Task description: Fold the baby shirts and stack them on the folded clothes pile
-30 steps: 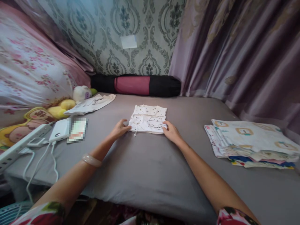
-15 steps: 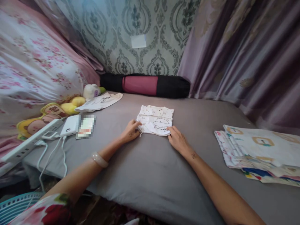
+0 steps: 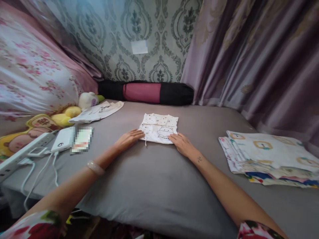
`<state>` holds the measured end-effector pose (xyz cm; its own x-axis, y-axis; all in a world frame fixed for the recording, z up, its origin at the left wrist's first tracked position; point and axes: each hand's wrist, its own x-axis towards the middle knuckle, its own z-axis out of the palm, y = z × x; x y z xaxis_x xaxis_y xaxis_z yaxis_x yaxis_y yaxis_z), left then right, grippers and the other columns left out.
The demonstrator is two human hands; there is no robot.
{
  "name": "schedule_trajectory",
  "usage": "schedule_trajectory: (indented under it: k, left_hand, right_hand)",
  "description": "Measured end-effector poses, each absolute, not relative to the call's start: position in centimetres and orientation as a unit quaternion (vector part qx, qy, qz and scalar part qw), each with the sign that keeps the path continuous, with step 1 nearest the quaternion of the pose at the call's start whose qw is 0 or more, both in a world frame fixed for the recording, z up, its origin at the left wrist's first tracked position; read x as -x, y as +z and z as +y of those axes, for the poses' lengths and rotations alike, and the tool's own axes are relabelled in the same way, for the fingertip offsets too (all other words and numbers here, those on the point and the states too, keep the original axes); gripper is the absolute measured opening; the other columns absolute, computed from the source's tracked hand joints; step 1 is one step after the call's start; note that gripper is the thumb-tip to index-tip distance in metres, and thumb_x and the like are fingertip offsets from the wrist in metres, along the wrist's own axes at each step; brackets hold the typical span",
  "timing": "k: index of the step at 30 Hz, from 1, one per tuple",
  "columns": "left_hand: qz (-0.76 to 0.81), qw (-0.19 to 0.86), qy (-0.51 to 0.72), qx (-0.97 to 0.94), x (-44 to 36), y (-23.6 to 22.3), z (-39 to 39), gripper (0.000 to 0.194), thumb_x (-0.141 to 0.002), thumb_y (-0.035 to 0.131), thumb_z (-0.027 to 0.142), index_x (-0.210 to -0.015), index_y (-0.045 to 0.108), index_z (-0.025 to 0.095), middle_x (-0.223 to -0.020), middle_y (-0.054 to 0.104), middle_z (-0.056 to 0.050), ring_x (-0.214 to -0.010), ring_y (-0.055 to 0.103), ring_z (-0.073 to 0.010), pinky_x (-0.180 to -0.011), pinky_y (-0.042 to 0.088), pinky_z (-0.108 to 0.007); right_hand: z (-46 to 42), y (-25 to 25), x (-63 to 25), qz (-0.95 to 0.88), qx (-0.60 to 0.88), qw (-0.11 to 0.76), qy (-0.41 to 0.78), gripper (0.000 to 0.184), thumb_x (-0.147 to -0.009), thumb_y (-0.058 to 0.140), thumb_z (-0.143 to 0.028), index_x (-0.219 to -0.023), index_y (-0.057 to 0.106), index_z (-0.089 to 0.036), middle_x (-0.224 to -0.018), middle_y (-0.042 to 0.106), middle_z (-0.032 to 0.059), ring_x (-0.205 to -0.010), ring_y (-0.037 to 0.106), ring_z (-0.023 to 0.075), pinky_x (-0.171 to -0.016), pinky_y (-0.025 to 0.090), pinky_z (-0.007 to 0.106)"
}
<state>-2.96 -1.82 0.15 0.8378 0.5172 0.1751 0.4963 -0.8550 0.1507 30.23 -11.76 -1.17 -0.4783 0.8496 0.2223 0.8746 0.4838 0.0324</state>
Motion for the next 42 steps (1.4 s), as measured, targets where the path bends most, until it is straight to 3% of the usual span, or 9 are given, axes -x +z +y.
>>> schedule_trajectory:
  k: [4, 11, 21, 27, 34, 42]
  left_hand:
    - [0.248, 0.091, 0.1, -0.959, 3.1, 1.0, -2.5, 0.042, -0.087, 0.049, 0.011, -0.127, 0.059, 0.023, -0.138, 0.056, -0.008, -0.131, 0.049, -0.0189, -0.115, 0.031, -0.04]
    - [0.228, 0.057, 0.086, -0.968, 3.5, 2.2, -5.3, 0.044, -0.088, 0.04, 0.002, -0.12, 0.063, 0.021, -0.13, 0.063, -0.009, -0.123, 0.056, -0.0187, -0.113, 0.034, -0.042]
    - [0.21, 0.086, 0.085, -0.97, 5.3, 1.7, -9.6, 0.038, -0.091, 0.042, 0.012, -0.124, 0.058, 0.023, -0.131, 0.062, -0.008, -0.123, 0.056, -0.0188, -0.113, 0.032, -0.043]
    - [0.336, 0.083, 0.176, -0.922, 3.9, 1.0, -8.8, 0.035, -0.092, 0.038, 0.014, -0.118, 0.061, 0.021, -0.115, 0.068, -0.01, -0.106, 0.062, -0.0218, -0.095, 0.045, -0.038]
    - [0.455, 0.026, 0.246, -0.856, 0.3, 1.3, -5.7, 0.031, -0.095, 0.036, 0.019, -0.115, 0.059, 0.019, -0.106, 0.065, -0.011, -0.102, 0.059, -0.023, -0.091, 0.042, -0.035]
    - [0.511, 0.035, 0.223, -0.829, -3.1, 1.3, -1.4, 0.029, -0.09, 0.04, 0.013, -0.111, 0.059, 0.02, -0.106, 0.064, -0.011, -0.103, 0.056, -0.0244, -0.09, 0.04, -0.036]
  right_hand:
    - [-12.2, -0.7, -30.8, -0.862, 0.497, 0.095, -0.035, 0.061, -0.081, 0.037, 0.004, -0.133, 0.056, -0.021, -0.137, 0.057, 0.0102, -0.127, 0.053, 0.0195, -0.112, 0.035, 0.046]
    - [-15.5, 1.0, -30.0, -0.869, 0.489, 0.066, -0.04, 0.063, -0.077, 0.038, 0.006, -0.133, 0.056, -0.018, -0.137, 0.057, 0.0123, -0.127, 0.052, 0.0202, -0.113, 0.033, 0.046]
    - [-20.1, 0.7, -29.2, -0.879, 0.471, 0.066, -0.033, 0.064, -0.076, 0.038, 0.007, -0.131, 0.057, -0.02, -0.137, 0.057, 0.0114, -0.125, 0.053, 0.0199, -0.111, 0.035, 0.045]
    - [-18.4, 1.2, -28.7, -0.838, 0.526, 0.128, -0.061, 0.055, -0.083, 0.036, 0.002, -0.128, 0.058, -0.02, -0.124, 0.065, 0.0091, -0.112, 0.059, 0.0209, -0.106, 0.039, 0.042]
    - [-14.6, 2.0, -28.1, -0.741, 0.641, 0.171, -0.107, 0.046, -0.09, 0.035, -0.007, -0.129, 0.056, -0.017, -0.115, 0.065, 0.0113, -0.1, 0.059, 0.0242, -0.09, 0.043, 0.036]
    - [-9.6, 1.8, -27.9, -0.693, 0.699, 0.13, -0.12, 0.042, -0.091, 0.036, -0.011, -0.126, 0.057, -0.018, -0.111, 0.064, 0.013, -0.097, 0.058, 0.0241, -0.087, 0.04, 0.035]
